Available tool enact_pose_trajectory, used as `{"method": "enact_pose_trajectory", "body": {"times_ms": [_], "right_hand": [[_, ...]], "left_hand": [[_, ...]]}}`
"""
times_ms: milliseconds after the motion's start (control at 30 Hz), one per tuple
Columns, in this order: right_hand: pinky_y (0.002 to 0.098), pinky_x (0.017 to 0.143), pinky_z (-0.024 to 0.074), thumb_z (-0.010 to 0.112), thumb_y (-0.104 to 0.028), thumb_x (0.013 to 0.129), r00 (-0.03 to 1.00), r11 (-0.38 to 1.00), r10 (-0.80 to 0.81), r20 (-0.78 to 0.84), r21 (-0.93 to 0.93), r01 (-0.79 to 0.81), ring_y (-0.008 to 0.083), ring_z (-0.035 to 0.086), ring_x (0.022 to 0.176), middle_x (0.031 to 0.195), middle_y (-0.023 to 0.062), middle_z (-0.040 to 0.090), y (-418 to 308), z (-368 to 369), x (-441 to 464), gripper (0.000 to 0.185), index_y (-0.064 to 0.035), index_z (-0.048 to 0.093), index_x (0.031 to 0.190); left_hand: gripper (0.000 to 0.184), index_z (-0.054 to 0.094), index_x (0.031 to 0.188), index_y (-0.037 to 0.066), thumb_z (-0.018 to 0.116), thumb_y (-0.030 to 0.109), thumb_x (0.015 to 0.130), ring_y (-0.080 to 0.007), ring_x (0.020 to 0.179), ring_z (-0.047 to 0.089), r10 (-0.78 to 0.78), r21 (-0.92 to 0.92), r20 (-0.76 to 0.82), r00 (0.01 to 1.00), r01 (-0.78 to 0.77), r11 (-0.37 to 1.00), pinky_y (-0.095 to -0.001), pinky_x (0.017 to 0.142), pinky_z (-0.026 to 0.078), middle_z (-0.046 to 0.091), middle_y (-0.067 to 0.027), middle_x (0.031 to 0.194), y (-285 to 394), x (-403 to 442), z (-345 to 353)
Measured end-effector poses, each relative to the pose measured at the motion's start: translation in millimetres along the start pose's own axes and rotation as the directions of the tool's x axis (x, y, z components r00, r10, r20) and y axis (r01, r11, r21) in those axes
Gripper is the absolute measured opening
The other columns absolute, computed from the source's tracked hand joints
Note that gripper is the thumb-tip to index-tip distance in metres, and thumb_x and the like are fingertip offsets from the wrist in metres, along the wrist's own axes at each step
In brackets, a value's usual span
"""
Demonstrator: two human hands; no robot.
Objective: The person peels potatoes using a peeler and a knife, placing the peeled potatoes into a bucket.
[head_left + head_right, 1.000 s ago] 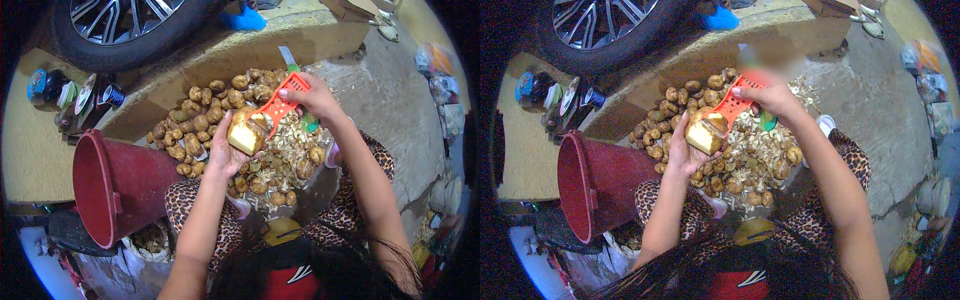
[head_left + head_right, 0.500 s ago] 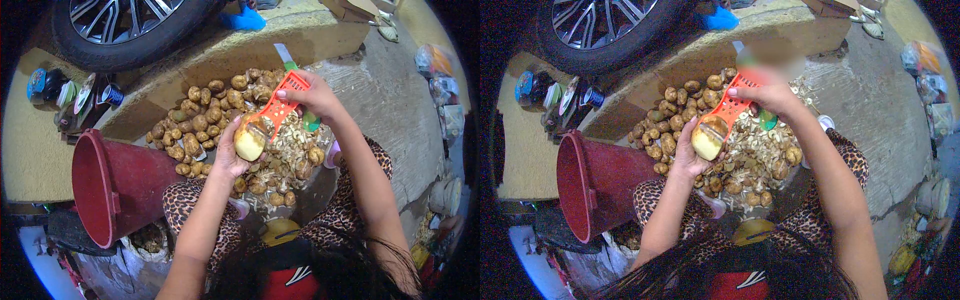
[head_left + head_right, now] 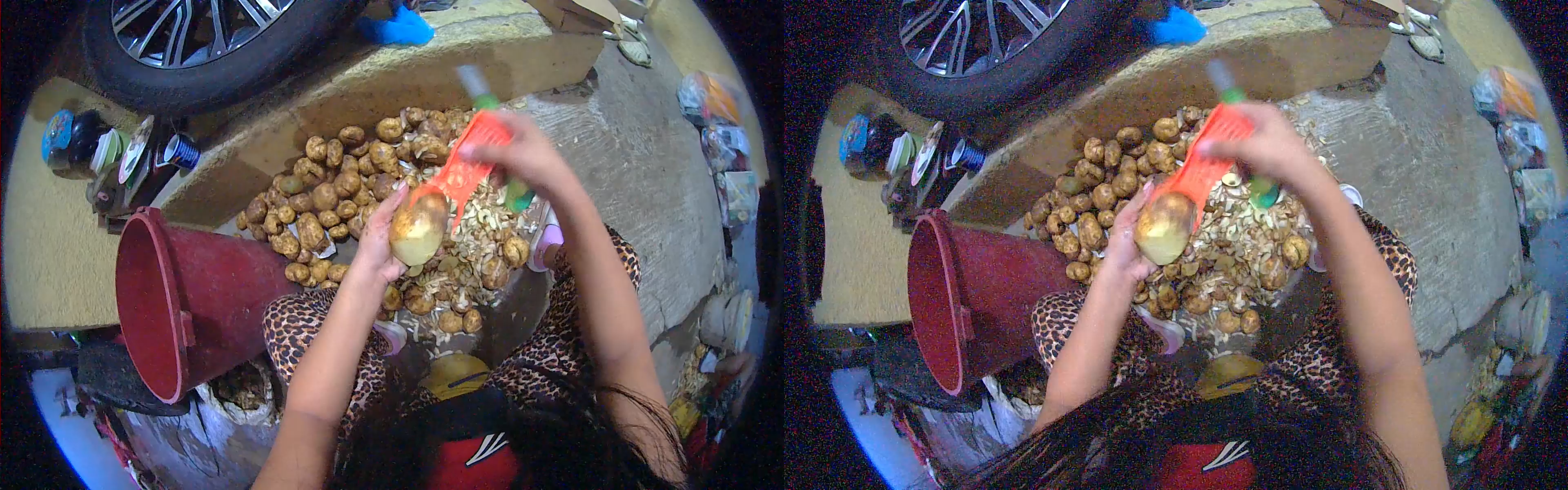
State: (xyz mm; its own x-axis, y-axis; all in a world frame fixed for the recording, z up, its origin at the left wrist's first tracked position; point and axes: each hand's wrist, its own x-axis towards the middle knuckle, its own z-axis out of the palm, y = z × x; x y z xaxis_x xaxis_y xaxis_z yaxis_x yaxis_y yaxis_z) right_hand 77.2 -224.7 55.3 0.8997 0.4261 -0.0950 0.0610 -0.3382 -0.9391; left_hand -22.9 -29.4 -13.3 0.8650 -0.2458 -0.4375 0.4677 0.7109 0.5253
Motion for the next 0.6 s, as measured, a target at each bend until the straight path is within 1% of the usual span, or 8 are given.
{"method": "enact_pose_trajectory", "body": {"times_ms": [100, 233, 300, 400, 467, 500, 533, 600], "right_hand": [[0.0206, 0.042, 0.0393, 0.072, -0.026, 0.071, 0.946, 0.999, -0.019, -0.323, 0.034, 0.032, 0.0062, 0.049, 0.047, 0.060, -0.0017, 0.056, 11, -43, 14, 0.025, -0.0073, 0.059, 0.081], [0.0199, 0.042, 0.0400, 0.072, -0.028, 0.071, 0.998, 0.975, 0.060, 0.000, 0.216, -0.059, 0.0056, 0.049, 0.047, 0.061, -0.0021, 0.056, -4, -11, -2, 0.027, -0.0063, 0.058, 0.079], [0.0200, 0.043, 0.0412, 0.071, -0.028, 0.072, 0.976, 0.986, 0.088, 0.198, 0.122, -0.113, 0.0055, 0.050, 0.049, 0.063, -0.0015, 0.057, -13, 18, -16, 0.027, -0.0061, 0.059, 0.081], [0.0188, 0.042, 0.0361, 0.068, -0.024, 0.074, 0.997, 0.997, 0.069, 0.018, 0.044, -0.070, 0.0048, 0.046, 0.046, 0.062, -0.0019, 0.055, 2, 14, -5, 0.022, -0.0070, 0.056, 0.082], [0.0189, 0.042, 0.0362, 0.069, -0.023, 0.074, 0.993, 0.995, 0.016, -0.114, 0.100, -0.005, 0.0049, 0.046, 0.046, 0.063, -0.0017, 0.056, 22, -13, 11, 0.022, -0.0069, 0.056, 0.082], [0.0190, 0.042, 0.0363, 0.069, -0.023, 0.074, 0.983, 0.991, -0.006, -0.182, 0.128, 0.030, 0.0049, 0.046, 0.046, 0.064, -0.0016, 0.056, 17, -19, 14, 0.022, -0.0069, 0.056, 0.082], [0.0190, 0.044, 0.0395, 0.067, -0.022, 0.076, 0.988, 0.974, 0.061, -0.144, 0.227, -0.027, 0.0050, 0.050, 0.048, 0.064, -0.0012, 0.057, 14, -21, 10, 0.019, -0.0067, 0.057, 0.082], [0.0189, 0.044, 0.0389, 0.067, -0.021, 0.076, 0.992, 0.954, 0.115, -0.042, 0.283, -0.098, 0.0049, 0.048, 0.048, 0.065, -0.0016, 0.057, 8, -3, -2, 0.019, -0.0068, 0.057, 0.083]], "left_hand": [[0.043, 0.052, 0.110, 0.004, 0.047, 0.040, 0.087, -0.0226, 0.083, 0.063, -0.026, 0.031, 0.006, 1.000, 0.026, 0.999, -0.0393, 0.067, 0.054, 0.062, -0.0111, 0.098, 4, -8, -4], [0.041, 0.052, 0.110, 0.003, 0.045, 0.037, 0.089, -0.0214, 0.086, 0.062, 0.024, 0.035, -0.005, 1.000, -0.024, 0.999, -0.0361, 0.072, 0.053, 0.061, -0.0115, 0.100, 4, -8, -1], [0.038, 0.053, 0.108, 0.003, 0.045, 0.035, 0.089, -0.0192, 0.088, 0.061, 0.103, 0.056, -0.028, 0.994, -0.101, 0.993, -0.0327, 0.076, 0.051, 0.061, -0.0107, 0.101, 0, -3, 2], [0.035, 0.052, 0.110, 0.001, 0.044, 0.029, 0.090, -0.0207, 0.090, 0.061, 0.037, 0.087, -0.024, 0.999, -0.035, 0.996, -0.0332, 0.078, 0.051, 0.061, -0.0121, 0.103, 0, -7, -6], [0.035, 0.052, 0.110, 0.000, 0.044, 0.028, 0.090, -0.0213, 0.088, 0.062, 0.030, 0.153, -0.066, 0.997, -0.020, 0.988, -0.0339, 0.078, 0.051, 0.061, -0.0127, 0.101, 2, -11, -1], [0.035, 0.052, 0.110, 0.000, 0.044, 0.028, 0.090, -0.0212, 0.088, 0.062, 0.026, 0.118, -0.054, 0.998, -0.019, 0.993, -0.0339, 0.078, 0.051, 0.061, -0.0127, 0.101, 3, -12, -2], [0.035, 0.052, 0.110, 0.000, 0.044, 0.028, 0.090, -0.0211, 0.088, 0.062, 0.020, 0.080, -0.044, 0.999, -0.017, 0.997, -0.0339, 0.077, 0.052, 0.061, -0.0126, 0.100, 3, -13, -3], [0.036, 0.051, 0.111, 0.000, 0.045, 0.028, 0.089, -0.0221, 0.090, 0.061, 0.026, 0.024, -0.003, 1.000, -0.026, 0.999, -0.0357, 0.080, 0.051, 0.061, -0.0136, 0.102, 3, -9, -8]]}}
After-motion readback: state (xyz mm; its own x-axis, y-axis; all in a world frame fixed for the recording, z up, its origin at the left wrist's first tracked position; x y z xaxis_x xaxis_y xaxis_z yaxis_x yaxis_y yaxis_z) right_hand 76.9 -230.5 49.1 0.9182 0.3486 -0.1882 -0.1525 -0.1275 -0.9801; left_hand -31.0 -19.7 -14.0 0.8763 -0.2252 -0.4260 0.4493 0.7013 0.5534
